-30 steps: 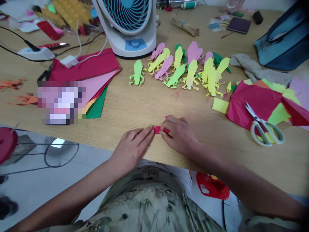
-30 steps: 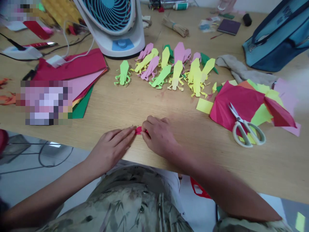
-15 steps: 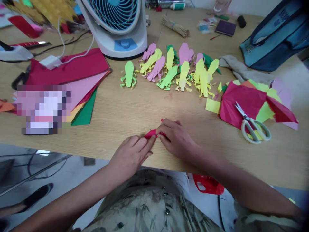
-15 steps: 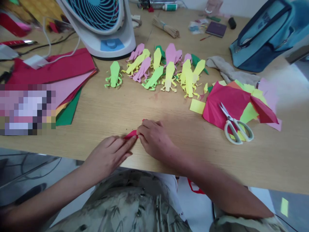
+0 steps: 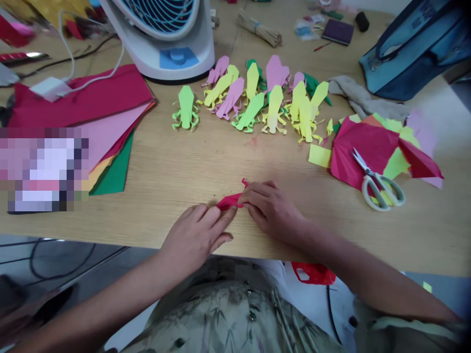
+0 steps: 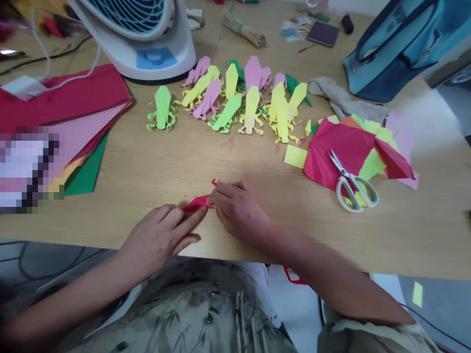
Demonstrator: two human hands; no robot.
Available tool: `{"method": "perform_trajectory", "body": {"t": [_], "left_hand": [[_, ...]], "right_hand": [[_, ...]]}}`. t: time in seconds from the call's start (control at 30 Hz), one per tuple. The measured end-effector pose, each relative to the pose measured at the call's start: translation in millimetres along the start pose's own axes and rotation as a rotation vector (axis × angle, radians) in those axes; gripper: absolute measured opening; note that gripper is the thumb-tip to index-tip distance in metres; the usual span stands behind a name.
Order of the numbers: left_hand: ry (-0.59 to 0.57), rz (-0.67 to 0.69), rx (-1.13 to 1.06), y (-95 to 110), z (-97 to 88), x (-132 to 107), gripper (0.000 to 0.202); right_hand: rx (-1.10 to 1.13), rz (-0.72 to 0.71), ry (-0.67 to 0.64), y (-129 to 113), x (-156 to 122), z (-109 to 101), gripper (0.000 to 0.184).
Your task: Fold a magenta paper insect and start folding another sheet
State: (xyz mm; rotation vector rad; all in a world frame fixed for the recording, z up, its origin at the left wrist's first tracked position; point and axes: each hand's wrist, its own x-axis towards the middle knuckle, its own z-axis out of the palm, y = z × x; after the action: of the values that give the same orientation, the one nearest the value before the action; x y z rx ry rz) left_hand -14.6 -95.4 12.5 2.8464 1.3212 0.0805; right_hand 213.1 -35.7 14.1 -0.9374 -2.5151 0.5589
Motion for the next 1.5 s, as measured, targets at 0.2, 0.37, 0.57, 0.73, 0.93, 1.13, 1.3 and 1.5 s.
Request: {"method": "perform_trajectory", "body": {"t": [0.2, 0.37, 0.57, 0.73, 0.93, 1.13, 1.3, 1.5], "left_hand": [[-0.045, -0.001, -0.004, 0, -4.1, 4, 0.057], [-0.031, -0.018, 0.051, 5, -3.4, -4, 0.058], [0.031, -0.051, 0.035, 5, -1.7, -19, 0.059], [0.086, -0.058, 0.035, 4, 1.4, -22, 0.056], [-0.021, -0.075, 0.062, 9, -5.8, -13, 0.071], [-0.020, -0.104, 0.035, 12, -5.0, -17, 0.071], [0.100, -0.138, -0.096, 6, 3.5, -31, 0.057], [0.221, -0.278, -0.270, -6, -8.9, 3, 0.029]], "right_hand": [[-0.060, -0.059, -0.014, 0, 0, -1, 0.023], [-0.172, -0.133, -0.015, 0, -4, 0, 0.029], [-0.276, -0.202, -0.055, -2, -7, -2, 0.030], [-0.317, -0.254, -0.130, -5, -8, -3, 0.027], [-0.383, -0.276, -0.154, -7, -11, -5, 0.032], [-0.346, -0.295, -0.211, -12, -10, -14, 0.033], [-0.323, -0.257, -0.216, -16, -10, -14, 0.031], [-0.335, -0.231, -0.201, -16, -13, -8, 0.033]]}}
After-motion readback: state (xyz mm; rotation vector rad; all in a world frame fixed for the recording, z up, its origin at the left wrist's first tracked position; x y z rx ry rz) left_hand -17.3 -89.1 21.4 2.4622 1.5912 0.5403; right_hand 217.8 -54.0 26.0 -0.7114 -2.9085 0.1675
